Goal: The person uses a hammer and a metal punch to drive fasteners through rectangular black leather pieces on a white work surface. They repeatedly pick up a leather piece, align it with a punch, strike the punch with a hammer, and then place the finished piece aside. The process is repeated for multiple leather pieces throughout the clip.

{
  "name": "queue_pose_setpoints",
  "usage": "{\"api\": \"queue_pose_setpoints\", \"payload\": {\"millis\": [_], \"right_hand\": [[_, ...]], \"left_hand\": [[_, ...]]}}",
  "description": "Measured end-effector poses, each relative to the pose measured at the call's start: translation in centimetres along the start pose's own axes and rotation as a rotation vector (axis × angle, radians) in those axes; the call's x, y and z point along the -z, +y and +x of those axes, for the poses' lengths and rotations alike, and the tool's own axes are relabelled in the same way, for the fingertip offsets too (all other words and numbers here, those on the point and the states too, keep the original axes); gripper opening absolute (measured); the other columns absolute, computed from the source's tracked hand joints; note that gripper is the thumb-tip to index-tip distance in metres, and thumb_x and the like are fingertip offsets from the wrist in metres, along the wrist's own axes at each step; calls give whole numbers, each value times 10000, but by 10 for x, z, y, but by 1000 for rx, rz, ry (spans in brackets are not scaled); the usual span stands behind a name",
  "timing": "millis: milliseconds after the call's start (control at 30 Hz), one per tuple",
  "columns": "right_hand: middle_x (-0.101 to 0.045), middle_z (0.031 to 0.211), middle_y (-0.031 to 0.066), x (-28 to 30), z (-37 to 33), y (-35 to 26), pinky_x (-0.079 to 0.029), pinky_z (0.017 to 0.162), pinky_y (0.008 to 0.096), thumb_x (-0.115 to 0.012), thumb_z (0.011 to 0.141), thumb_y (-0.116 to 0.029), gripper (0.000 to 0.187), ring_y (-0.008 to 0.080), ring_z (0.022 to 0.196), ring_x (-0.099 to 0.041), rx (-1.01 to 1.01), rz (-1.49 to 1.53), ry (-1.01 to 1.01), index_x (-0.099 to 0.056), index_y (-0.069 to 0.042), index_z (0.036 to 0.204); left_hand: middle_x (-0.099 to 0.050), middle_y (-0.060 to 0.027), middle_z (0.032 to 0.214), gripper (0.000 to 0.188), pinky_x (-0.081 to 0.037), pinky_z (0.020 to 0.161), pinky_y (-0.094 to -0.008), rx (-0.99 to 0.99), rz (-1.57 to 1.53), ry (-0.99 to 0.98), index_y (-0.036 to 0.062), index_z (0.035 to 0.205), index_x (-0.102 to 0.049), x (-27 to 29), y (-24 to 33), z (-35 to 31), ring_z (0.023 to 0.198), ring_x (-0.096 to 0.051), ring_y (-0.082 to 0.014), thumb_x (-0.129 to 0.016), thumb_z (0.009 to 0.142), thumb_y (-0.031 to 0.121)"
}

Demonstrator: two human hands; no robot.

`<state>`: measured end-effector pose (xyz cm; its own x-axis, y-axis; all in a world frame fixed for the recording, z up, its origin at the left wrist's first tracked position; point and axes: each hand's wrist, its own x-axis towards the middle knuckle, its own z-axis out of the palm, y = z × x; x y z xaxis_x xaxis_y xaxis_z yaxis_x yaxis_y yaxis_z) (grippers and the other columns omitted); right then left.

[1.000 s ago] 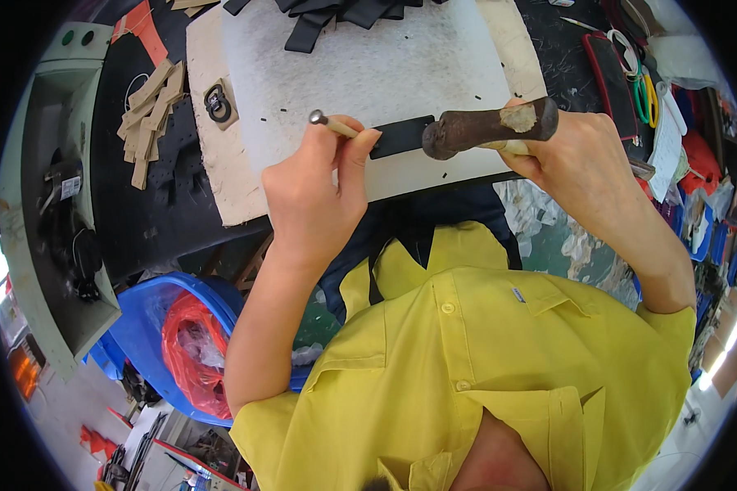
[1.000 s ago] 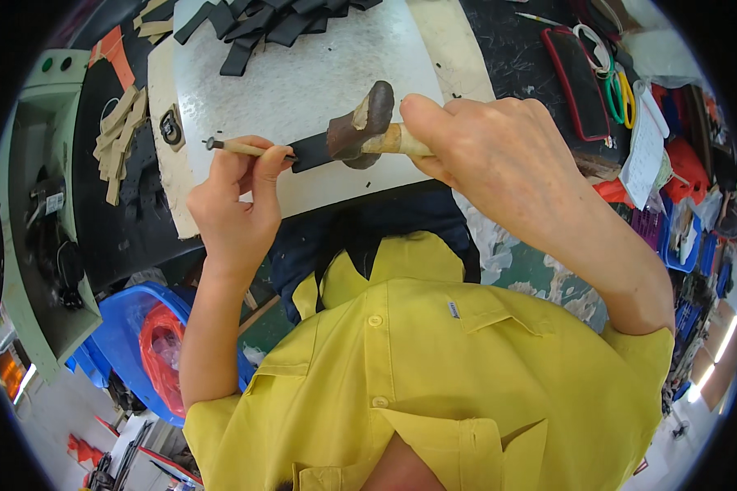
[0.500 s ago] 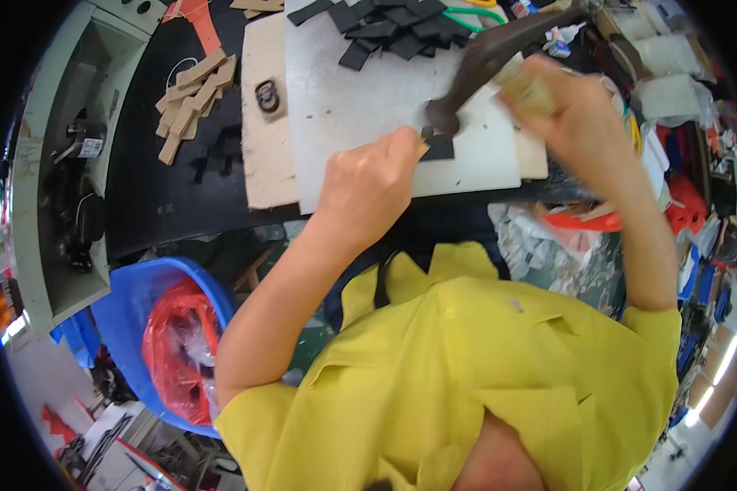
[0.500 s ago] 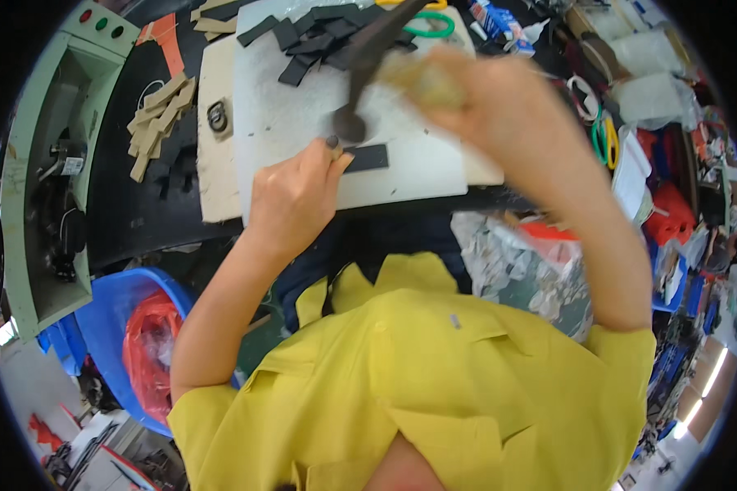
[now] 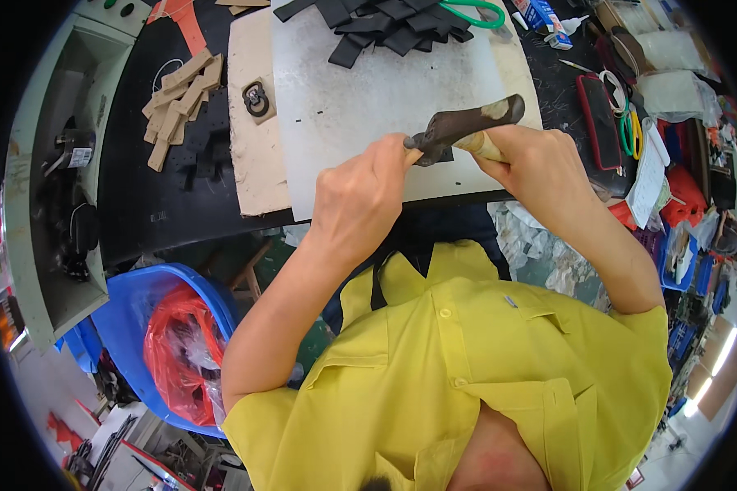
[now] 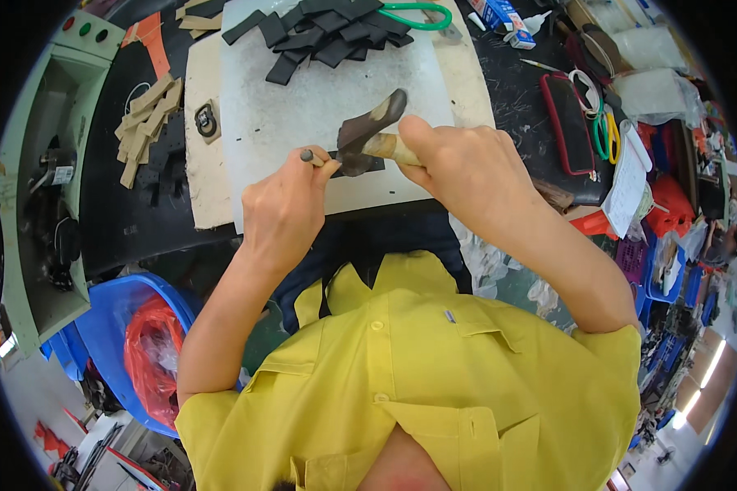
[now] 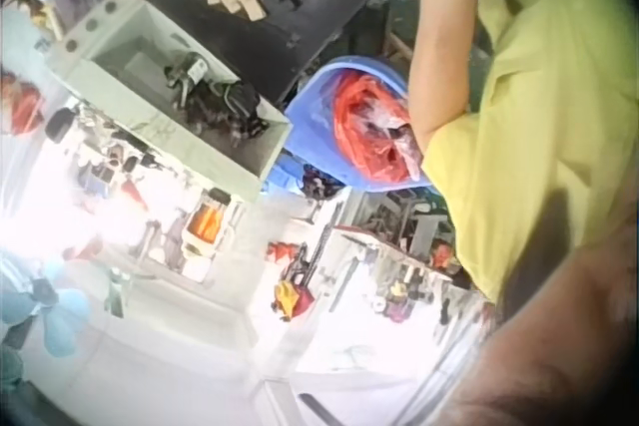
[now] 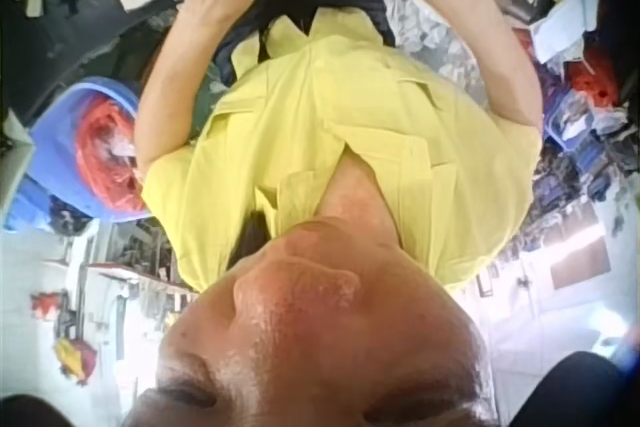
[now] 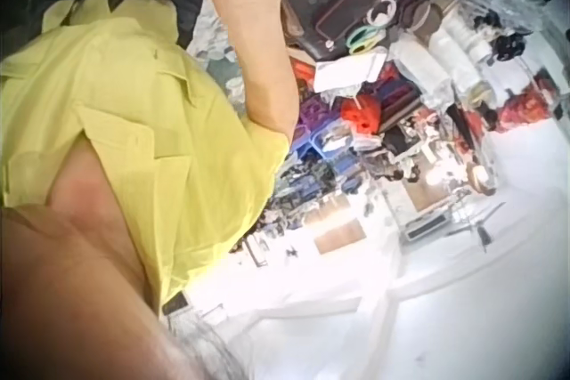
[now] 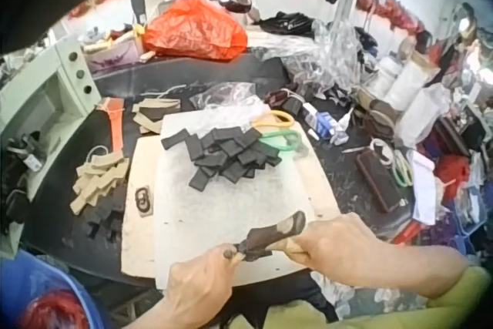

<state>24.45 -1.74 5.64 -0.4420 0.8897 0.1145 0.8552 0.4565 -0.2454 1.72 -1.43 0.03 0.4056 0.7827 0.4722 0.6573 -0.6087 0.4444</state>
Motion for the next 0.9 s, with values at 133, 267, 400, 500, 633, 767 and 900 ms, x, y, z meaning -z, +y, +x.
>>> {"api": "queue_pose_setpoints", "payload": {"millis": [133,267,400,500,633,767,900], "right_hand": [[-608,652,120,5,-1,-3,-470,483,432,-709,843,-156,284,350,600,-631,52,-68,-50,-457,-76,947],[-610,655,121,5,-1,-2,-463,477,437,-703,845,-155,278,350,598,-631,49,-80,-55,-459,-77,954],[-609,653,122,5,0,-3,-465,478,435,-700,846,-159,275,347,598,-632,41,-88,-70,-460,-82,955],[-607,652,121,6,-1,-3,-466,480,429,-702,844,-157,276,344,597,-631,44,-82,-61,-460,-84,954],[-602,650,121,4,-2,-3,-468,484,421,-707,838,-149,280,340,600,-630,47,-58,-48,-459,-82,950],[-599,650,124,5,-3,-3,-470,491,423,-709,834,-141,282,342,608,-630,47,-42,-53,-462,-79,955],[-611,664,131,3,-5,-3,-476,504,432,-709,833,-152,274,347,620,-633,50,-22,-36,-475,-73,952]], "left_hand": [[-671,-85,767,110,-515,532,-297,82,-66,38,-9,936,-567,4,-2,-1,592,-668,-222,-641,952,70],[-718,-137,886,111,-601,758,-299,417,-574,56,-50,1001,-544,9,-6,7,831,-727,-179,-521,1023,56],[-716,-135,882,109,-599,752,-285,400,-602,72,-56,1014,-561,9,-10,11,820,-726,-173,-544,1012,52],[-715,-136,877,107,-598,756,-280,403,-578,26,-61,1002,-574,5,-12,12,815,-725,-169,-558,1004,44],[-717,-128,881,96,-596,738,-272,399,-536,2,-67,980,-585,2,-14,10,807,-725,-162,-575,990,27],[-714,-111,849,77,-590,717,-261,359,-451,-11,-61,964,-586,2,-13,10,785,-727,-149,-615,961,11],[-700,-103,788,89,-560,623,-258,206,-263,33,-22,908,-579,-1,-10,8,714,-729,-166,-661,921,7]]}}
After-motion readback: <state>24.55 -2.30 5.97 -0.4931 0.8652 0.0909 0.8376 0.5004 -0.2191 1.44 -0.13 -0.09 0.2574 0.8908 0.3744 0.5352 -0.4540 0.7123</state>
